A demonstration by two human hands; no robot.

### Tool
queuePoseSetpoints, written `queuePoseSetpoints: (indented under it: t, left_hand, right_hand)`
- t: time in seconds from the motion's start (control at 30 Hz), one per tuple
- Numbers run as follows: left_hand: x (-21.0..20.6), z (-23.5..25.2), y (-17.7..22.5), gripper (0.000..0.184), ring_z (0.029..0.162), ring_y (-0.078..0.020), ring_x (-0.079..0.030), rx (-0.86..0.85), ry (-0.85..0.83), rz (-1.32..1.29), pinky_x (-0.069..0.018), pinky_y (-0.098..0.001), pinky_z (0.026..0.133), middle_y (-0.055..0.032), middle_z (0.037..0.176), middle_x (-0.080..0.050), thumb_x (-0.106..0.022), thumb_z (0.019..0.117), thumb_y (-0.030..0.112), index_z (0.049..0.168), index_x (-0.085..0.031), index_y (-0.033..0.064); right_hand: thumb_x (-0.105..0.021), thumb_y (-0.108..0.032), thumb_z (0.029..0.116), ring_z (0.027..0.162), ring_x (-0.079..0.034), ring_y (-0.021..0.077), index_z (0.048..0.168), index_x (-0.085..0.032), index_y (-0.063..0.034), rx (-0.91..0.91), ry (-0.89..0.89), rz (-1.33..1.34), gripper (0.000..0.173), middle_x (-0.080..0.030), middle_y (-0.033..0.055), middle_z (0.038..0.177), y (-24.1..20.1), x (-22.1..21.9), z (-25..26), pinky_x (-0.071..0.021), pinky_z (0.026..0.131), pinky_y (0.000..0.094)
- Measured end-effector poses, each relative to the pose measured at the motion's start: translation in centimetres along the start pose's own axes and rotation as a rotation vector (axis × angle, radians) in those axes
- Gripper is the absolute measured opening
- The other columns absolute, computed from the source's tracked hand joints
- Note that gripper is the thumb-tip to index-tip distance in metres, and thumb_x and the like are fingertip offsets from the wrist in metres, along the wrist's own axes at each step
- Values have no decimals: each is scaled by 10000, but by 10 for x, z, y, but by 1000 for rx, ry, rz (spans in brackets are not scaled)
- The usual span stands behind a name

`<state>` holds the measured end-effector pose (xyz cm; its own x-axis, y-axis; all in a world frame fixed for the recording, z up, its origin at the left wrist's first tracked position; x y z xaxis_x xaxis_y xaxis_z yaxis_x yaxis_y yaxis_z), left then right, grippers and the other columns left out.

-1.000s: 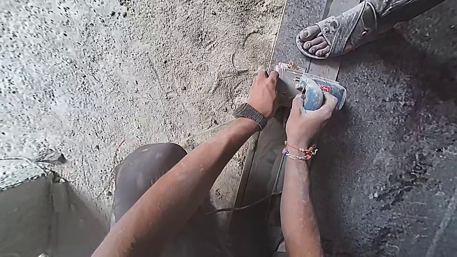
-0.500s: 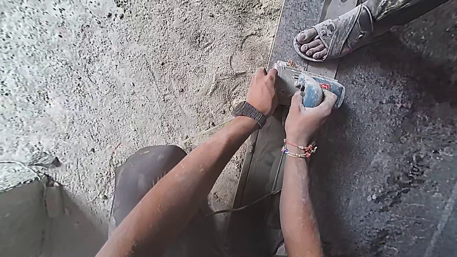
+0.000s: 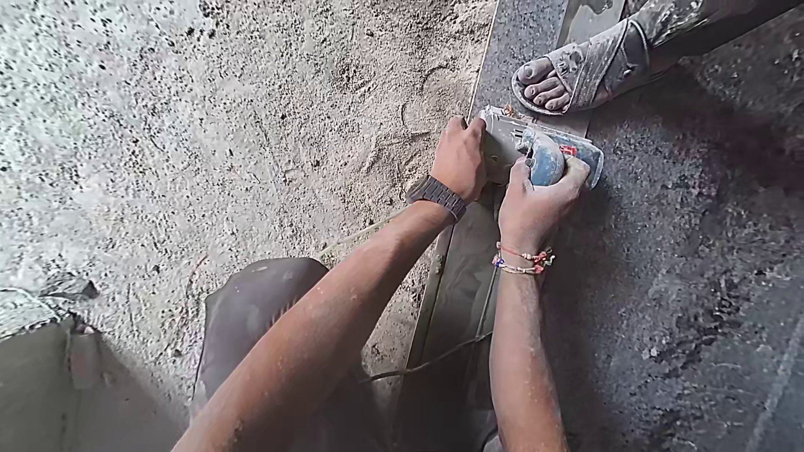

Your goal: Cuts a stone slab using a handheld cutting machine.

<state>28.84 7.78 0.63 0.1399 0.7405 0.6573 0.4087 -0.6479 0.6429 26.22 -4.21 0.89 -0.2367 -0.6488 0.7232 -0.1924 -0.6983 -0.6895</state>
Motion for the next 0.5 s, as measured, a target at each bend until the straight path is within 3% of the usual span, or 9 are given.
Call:
queuePoseSetpoints:
  t: [0.5]
  left_hand:
    - [3,10,2,519,1192,-408,-606,17,3,-21,-505,-528,1018,-274,1299,-581,-836,854,212,1277,-633,-10]
  right_hand:
    - [-650,-298,982,1004,-676,258,1353,-503,-24,8,-8,-14,484,-654,171,1163,-4,-4,8,-554,838,430]
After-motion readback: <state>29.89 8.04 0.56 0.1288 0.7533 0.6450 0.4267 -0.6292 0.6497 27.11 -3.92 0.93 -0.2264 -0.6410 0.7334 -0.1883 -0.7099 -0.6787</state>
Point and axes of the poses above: each hand's wrist, its own z-axis towards the middle knuckle, its own x-axis out of the back of the hand, y = z × x, the point moved 1 cm from there along z, towards the middle knuckle
